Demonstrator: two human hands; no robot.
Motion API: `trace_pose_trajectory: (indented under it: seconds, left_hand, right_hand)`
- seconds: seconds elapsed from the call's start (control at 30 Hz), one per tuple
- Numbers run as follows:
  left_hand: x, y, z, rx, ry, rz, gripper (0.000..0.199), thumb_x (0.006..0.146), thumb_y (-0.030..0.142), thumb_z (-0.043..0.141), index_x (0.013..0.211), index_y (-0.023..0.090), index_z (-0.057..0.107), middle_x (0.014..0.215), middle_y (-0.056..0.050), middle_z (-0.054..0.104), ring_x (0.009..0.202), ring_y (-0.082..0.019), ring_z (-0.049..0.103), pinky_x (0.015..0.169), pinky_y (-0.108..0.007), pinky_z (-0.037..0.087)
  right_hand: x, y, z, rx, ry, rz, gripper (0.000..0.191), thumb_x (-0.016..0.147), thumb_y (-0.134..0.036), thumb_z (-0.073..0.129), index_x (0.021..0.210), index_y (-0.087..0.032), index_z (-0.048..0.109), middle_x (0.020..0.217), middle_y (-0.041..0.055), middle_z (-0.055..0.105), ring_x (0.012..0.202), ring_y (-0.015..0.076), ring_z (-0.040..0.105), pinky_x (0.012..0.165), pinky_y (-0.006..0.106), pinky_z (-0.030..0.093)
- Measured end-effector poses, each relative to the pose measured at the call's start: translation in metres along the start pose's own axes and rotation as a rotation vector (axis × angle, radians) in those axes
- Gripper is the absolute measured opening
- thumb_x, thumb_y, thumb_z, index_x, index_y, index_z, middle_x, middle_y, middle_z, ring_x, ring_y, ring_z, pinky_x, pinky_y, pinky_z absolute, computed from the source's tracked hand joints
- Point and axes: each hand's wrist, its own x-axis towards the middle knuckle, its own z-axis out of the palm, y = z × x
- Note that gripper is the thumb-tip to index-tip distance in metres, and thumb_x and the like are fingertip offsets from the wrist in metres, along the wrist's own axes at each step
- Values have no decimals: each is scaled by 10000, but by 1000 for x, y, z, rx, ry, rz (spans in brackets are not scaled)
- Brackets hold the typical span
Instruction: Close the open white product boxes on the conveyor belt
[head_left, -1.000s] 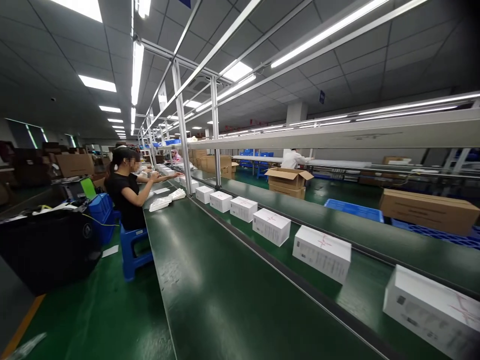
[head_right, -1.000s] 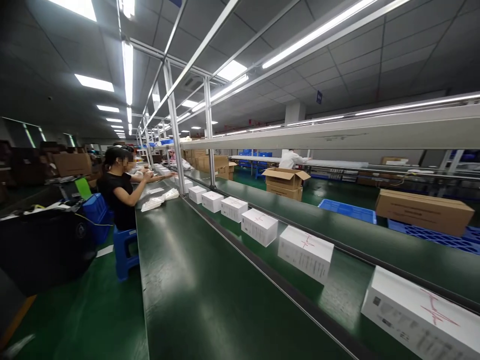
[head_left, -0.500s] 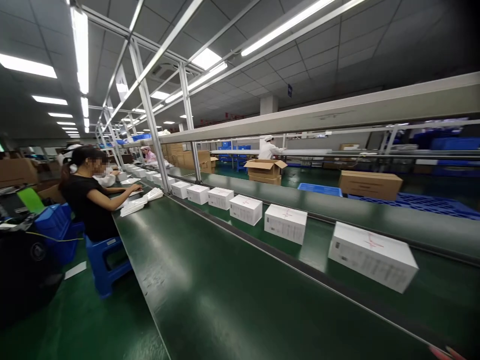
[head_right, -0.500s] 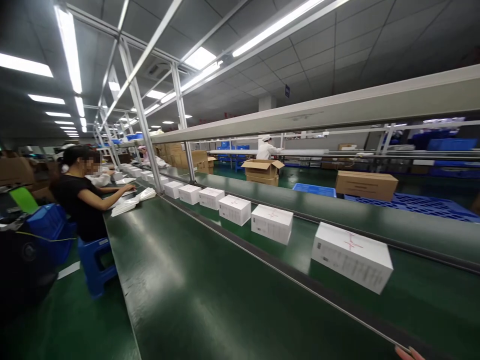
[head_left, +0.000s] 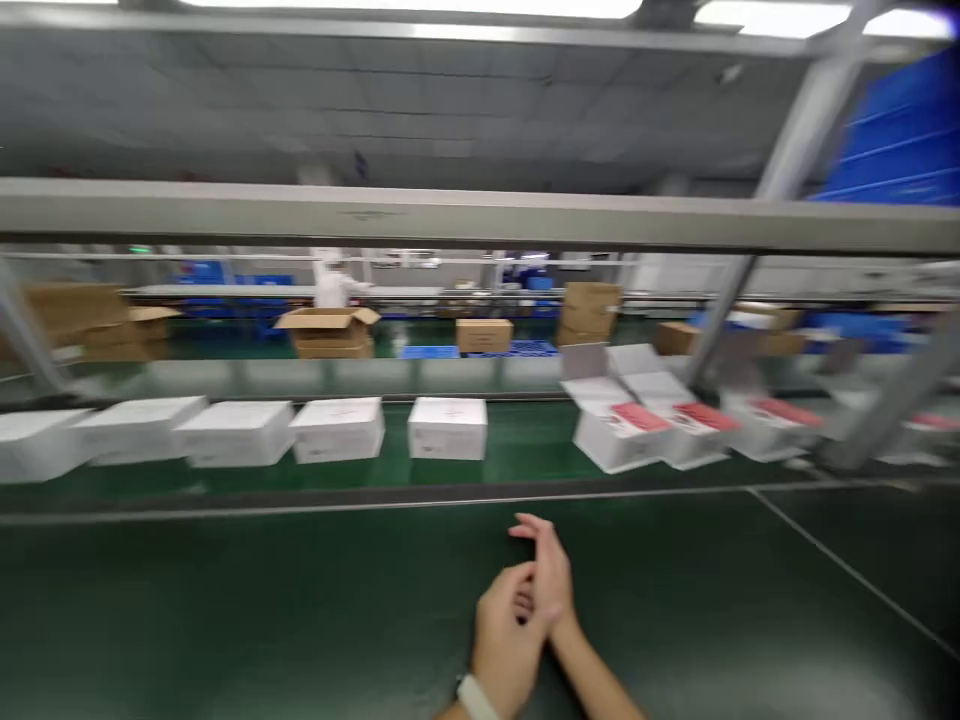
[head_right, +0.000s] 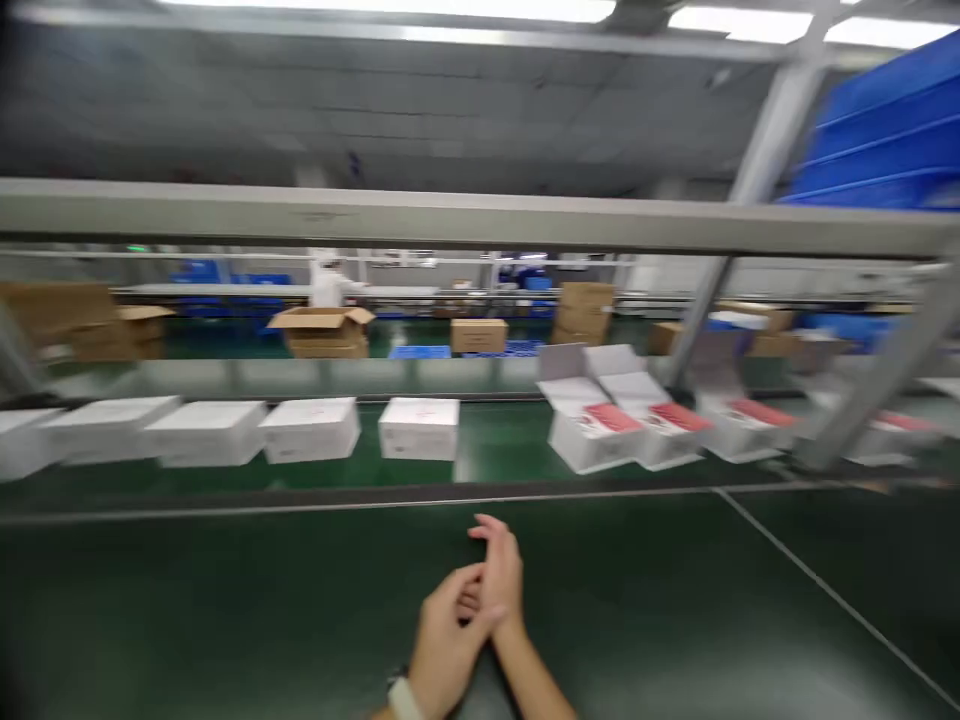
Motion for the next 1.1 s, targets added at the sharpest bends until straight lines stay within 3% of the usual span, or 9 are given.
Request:
trace_pose_trajectory:
  seconds: [0.1, 0.27, 0.4, 0.53, 0.63, 0.73, 0.87, 0.97, 1.1]
  left_hand:
    - [7, -4, 18, 41, -63, 12, 380, 719, 394, 589, 1028, 172, 575, 821, -64, 618, 699, -179, 581, 641, -274, 503]
    - [5, -20, 54, -133, -66, 23, 585, 672, 524, 591, 1138, 183, 500, 1135, -100, 536, 948, -229, 560, 742, -277, 507]
    - [27, -27, 71, -219, -82, -27, 577, 628, 522, 647, 1048, 141, 538, 833, -86, 621, 718, -197, 602, 638, -267, 508]
    - [105, -10, 98, -207, -112, 25, 686, 676, 474, 638, 1214, 130, 387, 980, -123, 567, 852, -208, 583, 744, -291, 482]
    - [189, 6, 142, -82, -155, 105, 1048, 621, 463, 690, 1365, 167, 15, 1373, -197, 197, 1217, -292, 315, 977, -404, 313]
    - [263, 11, 194, 78, -156, 214, 1209, 575, 476, 711, 1346, 138, -157, 1413, -199, -41, 1293, -306, 68, 1042, -447, 135]
    - [319, 4, 240, 235, -92, 298, 1231, 545, 495, 705, 1347, 96, -139, 1413, -200, -1, 1294, -304, 57, 1057, -428, 118]
    - [334, 0, 236, 384, -96, 277, 1209, 534, 535, 685, 1362, 118, -91, 1400, -191, 102, 1270, -347, 152, 1030, -474, 201]
    - [325, -2, 185, 400, -109, 255, 1193, 507, 552, 691, 1374, 196, -48, 1359, -165, 246, 1165, -368, 365, 935, -498, 353]
  right_hand:
    - [9, -2, -16, 115, 73, 23, 556, 847, -578, 187, 880, -205, 597, 797, 47, 619, 841, 211, 567, 842, 344, 376]
    - [5, -3, -42, 166, 63, 1, 500, 886, -503, 194, 849, -214, 600, 794, 34, 605, 806, 184, 561, 801, 314, 386]
    - [28, 3, -72, 123, 89, -191, 410, 898, -445, 240, 900, -220, 583, 940, 42, 574, 935, 182, 511, 856, 309, 365]
    - [103, 38, -130, 123, 440, -184, 420, 874, -483, 270, 1062, -182, 494, 1093, 92, 500, 1069, 215, 431, 935, 355, 308]
    - [166, 70, -175, 106, 664, -72, 496, 843, -549, 261, 1087, -162, 452, 1113, 122, 477, 1093, 248, 412, 945, 373, 298]
    - [203, 92, -206, 84, 725, -60, 492, 836, -563, 253, 1071, -179, 452, 1106, 111, 493, 1087, 241, 431, 944, 345, 320]
    - [219, 103, -222, 135, 735, -12, 474, 846, -550, 251, 1080, -192, 457, 1132, 100, 497, 1101, 225, 435, 942, 348, 338]
    - [223, 103, -225, 149, 725, 11, 451, 847, -540, 271, 1084, -209, 464, 1157, 90, 488, 1113, 215, 430, 941, 342, 343]
    - [218, 99, -224, 172, 671, 19, 435, 833, -541, 307, 1088, -223, 459, 1153, 76, 498, 1104, 215, 436, 937, 339, 349]
